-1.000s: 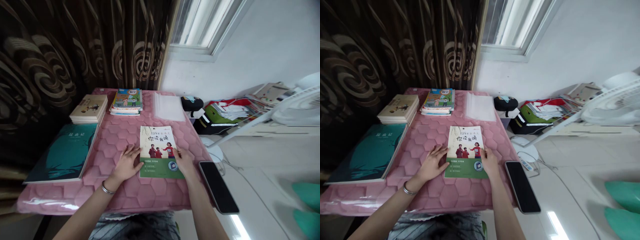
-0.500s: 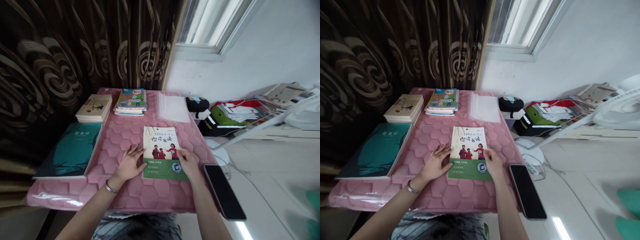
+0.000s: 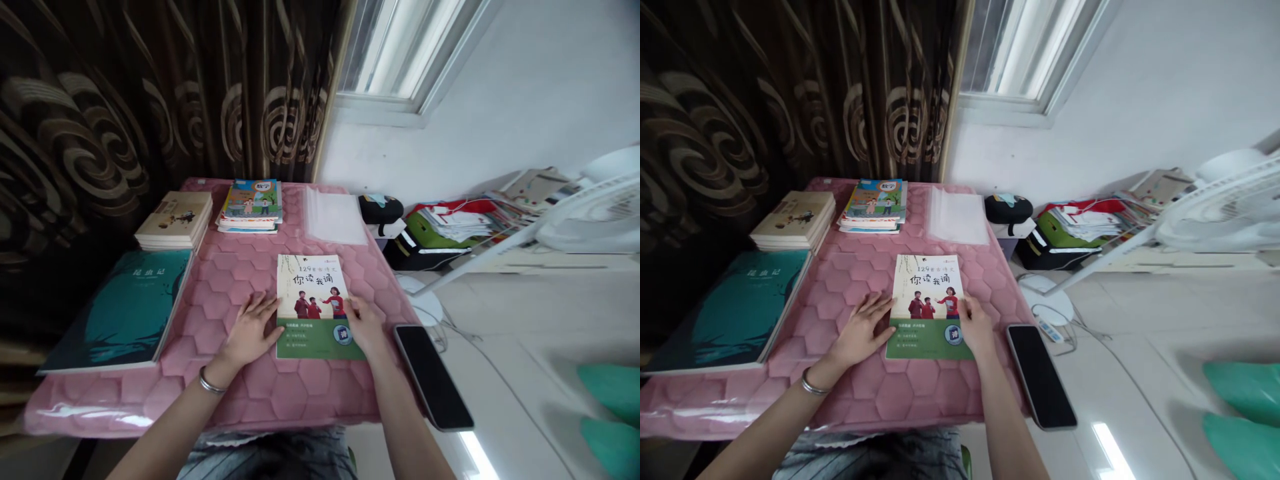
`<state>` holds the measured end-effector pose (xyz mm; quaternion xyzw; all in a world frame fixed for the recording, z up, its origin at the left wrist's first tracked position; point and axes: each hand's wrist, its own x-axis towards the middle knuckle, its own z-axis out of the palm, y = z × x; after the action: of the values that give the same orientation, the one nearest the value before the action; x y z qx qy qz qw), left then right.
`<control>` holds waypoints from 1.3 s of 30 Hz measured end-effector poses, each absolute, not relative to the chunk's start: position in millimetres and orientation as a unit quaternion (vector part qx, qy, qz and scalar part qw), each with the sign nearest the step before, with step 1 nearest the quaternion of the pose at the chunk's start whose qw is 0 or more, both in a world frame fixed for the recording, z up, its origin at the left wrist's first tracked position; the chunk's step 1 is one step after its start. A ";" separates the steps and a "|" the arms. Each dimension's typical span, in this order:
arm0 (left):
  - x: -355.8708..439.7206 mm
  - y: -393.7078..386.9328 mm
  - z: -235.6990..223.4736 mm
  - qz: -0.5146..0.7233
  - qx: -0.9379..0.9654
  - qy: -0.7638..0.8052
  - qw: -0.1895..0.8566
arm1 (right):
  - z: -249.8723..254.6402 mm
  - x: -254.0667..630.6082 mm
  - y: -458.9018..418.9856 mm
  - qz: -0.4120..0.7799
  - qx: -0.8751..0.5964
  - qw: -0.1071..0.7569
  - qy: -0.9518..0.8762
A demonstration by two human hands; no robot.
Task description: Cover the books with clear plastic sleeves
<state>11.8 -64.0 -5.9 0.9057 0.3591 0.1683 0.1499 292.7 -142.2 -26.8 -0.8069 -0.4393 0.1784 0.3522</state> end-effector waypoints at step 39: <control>12.1 -69.8 -4.9 0.163 0.897 0.385 0.140 | -25.3 288.8 -129.6 0.120 -0.864 0.176 -0.457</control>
<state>12.1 -69.8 -4.9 0.8975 0.3853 0.1629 0.1399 288.8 -129.6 -25.3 -0.8635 -0.4572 0.1201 0.1758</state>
